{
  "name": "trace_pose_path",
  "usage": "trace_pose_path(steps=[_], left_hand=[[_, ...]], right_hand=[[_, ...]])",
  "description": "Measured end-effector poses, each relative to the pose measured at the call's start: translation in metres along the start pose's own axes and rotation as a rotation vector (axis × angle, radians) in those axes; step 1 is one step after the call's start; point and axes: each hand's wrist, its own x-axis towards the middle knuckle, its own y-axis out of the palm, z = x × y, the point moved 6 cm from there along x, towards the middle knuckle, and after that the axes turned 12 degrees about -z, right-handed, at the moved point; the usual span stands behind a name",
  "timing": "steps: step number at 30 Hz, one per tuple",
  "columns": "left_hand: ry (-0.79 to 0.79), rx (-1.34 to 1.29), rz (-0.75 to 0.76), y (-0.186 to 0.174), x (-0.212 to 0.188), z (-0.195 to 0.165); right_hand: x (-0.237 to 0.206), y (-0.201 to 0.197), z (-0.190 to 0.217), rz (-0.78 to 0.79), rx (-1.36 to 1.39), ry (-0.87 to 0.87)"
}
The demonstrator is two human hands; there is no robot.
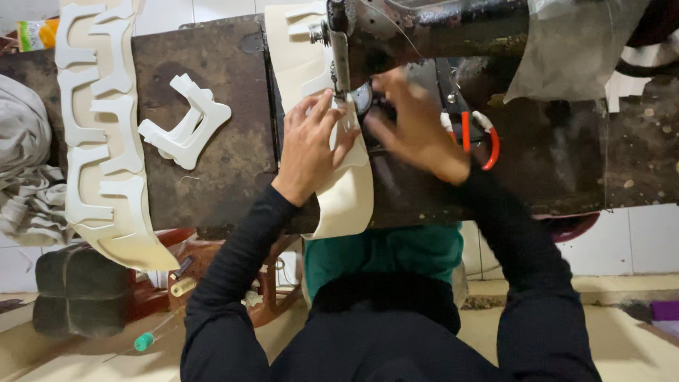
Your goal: The person sews cream-colored shoe upper components on an industrial sewing machine at a workbench, guiding the fabric under the needle and repositioning pieces. They then move to the floor, sit down, and trim excess material from the stitched shoe parts with red-handled scissors.
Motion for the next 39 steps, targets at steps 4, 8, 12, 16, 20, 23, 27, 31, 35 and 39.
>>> trace_pose_path(steps=[4,8,12,16,20,23,27,31,35,39], left_hand=[[0.040,-0.065,0.084,-0.001,-0.009,0.005],[0.102,-0.107,0.162,0.001,-0.014,0.008],[0.075,-0.145,0.192,0.000,-0.018,0.011],[0.083,-0.158,0.189,-0.002,-0.020,0.012],[0.067,-0.152,0.184,-0.005,-0.021,0.010],[0.019,-0.109,0.134,-0.009,-0.021,0.005],[0.021,-0.025,0.067,-0.022,-0.021,-0.008],[0.015,0.032,0.045,-0.027,-0.016,-0.015],[0.004,0.027,0.048,-0.026,-0.011,-0.016],[-0.006,0.003,0.087,-0.023,-0.006,-0.013]], right_hand=[[-0.067,0.019,0.052,0.103,-0.149,0.031],[-0.090,0.020,0.053,0.097,-0.202,0.057],[-0.091,0.016,0.046,0.126,-0.223,0.072],[-0.094,0.018,0.049,0.167,-0.236,0.084],[-0.085,0.012,0.054,0.129,-0.267,0.007],[-0.060,0.004,0.039,0.164,-0.164,0.113],[-0.014,0.000,0.026,0.210,-0.188,-0.106],[0.006,0.007,0.015,0.227,-0.248,-0.277],[0.004,0.010,0.010,0.177,-0.237,-0.342],[0.001,0.010,0.005,0.165,-0.244,-0.371]])
